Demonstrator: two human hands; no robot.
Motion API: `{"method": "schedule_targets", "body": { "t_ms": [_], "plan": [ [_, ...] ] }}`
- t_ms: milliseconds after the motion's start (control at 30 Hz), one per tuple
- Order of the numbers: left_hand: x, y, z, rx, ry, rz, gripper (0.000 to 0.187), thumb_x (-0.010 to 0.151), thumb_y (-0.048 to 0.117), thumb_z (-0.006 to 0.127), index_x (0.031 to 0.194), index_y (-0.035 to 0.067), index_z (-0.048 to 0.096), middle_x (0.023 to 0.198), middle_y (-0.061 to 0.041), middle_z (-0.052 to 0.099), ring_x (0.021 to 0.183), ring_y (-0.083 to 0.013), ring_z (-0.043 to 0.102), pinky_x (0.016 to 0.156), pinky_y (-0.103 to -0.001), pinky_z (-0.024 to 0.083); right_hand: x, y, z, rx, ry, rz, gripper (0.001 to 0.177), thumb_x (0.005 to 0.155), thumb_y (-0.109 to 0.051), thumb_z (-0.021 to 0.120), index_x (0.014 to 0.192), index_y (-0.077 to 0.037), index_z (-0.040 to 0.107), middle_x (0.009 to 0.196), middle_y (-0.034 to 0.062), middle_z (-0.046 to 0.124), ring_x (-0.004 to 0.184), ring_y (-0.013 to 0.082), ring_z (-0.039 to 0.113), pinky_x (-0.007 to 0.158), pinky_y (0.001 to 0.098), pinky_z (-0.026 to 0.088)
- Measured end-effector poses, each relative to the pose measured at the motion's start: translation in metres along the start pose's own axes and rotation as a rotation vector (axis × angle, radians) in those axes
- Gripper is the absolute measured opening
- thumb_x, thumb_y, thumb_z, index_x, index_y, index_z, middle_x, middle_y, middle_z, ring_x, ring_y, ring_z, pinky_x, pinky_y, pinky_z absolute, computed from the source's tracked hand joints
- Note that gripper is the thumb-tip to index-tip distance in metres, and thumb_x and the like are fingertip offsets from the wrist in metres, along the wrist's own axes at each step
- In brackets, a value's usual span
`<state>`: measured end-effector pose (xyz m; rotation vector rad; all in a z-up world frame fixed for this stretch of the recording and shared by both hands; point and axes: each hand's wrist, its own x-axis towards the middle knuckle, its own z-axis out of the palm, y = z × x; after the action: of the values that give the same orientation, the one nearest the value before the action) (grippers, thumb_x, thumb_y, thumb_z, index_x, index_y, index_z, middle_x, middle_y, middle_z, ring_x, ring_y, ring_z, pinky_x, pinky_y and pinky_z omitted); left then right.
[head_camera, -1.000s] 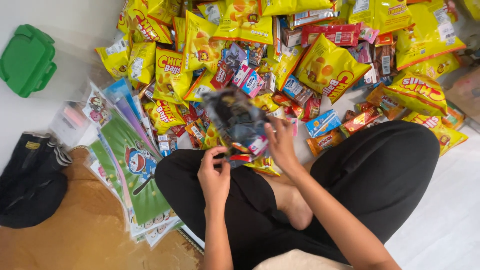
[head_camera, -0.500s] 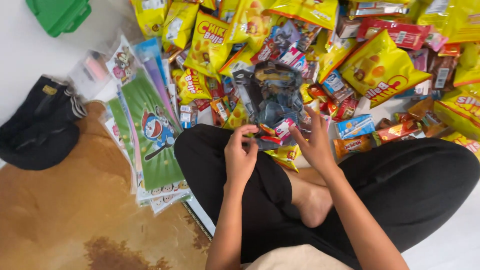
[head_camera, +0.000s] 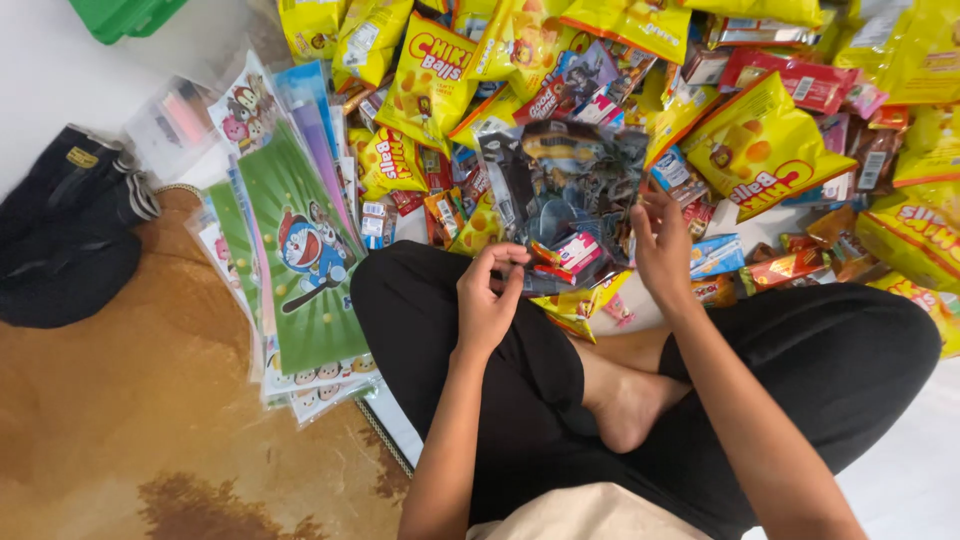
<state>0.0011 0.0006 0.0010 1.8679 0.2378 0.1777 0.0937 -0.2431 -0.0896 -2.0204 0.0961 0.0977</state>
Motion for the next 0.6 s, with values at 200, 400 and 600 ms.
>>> {"method": "schedule_targets", "body": {
  "t_ms": [200, 400, 600],
  "plan": [
    [-0.001, 0.002, -0.004, 0.015, -0.013, 0.009, 0.020, 0.090, 0.000, 0.067, 0.105, 0.013, 0.071, 0.095, -0.005, 0.079, 0.081, -0.0192, 0.075, 0.059, -0.025, 0.059, 0.058, 0.021, 0.006, -0.164, 0.067, -0.139, 0.034, 0.090, -0.002, 0.071, 0.121, -0.002, 0.058, 0.113, 0.0253, 0.062, 0.098, 0.0450, 0.070, 0.081, 0.0514, 0.060],
    [0.001, 0.002, -0.004, 0.029, -0.026, -0.013, 0.020, 0.091, 0.002, 0.066, 0.107, 0.013, 0.071, 0.097, -0.006, 0.079, 0.084, -0.0194, 0.075, 0.059, -0.025, 0.059, 0.125, 0.052, 0.009, -0.248, 0.133, -0.235, 0.037, 0.090, 0.007, 0.061, 0.125, 0.001, 0.054, 0.104, 0.0252, 0.057, 0.093, 0.0533, 0.067, 0.075, 0.0635, 0.055],
    [0.003, 0.005, -0.004, 0.027, -0.036, -0.047, 0.020, 0.092, 0.002, 0.066, 0.108, 0.013, 0.072, 0.096, -0.007, 0.079, 0.085, -0.0210, 0.075, 0.060, -0.027, 0.061, 0.152, 0.029, -0.003, -0.331, 0.199, -0.193, 0.026, 0.088, 0.000, 0.065, 0.114, -0.008, 0.062, 0.105, 0.0150, 0.059, 0.089, 0.0433, 0.070, 0.076, 0.0545, 0.058]
  ]
}}
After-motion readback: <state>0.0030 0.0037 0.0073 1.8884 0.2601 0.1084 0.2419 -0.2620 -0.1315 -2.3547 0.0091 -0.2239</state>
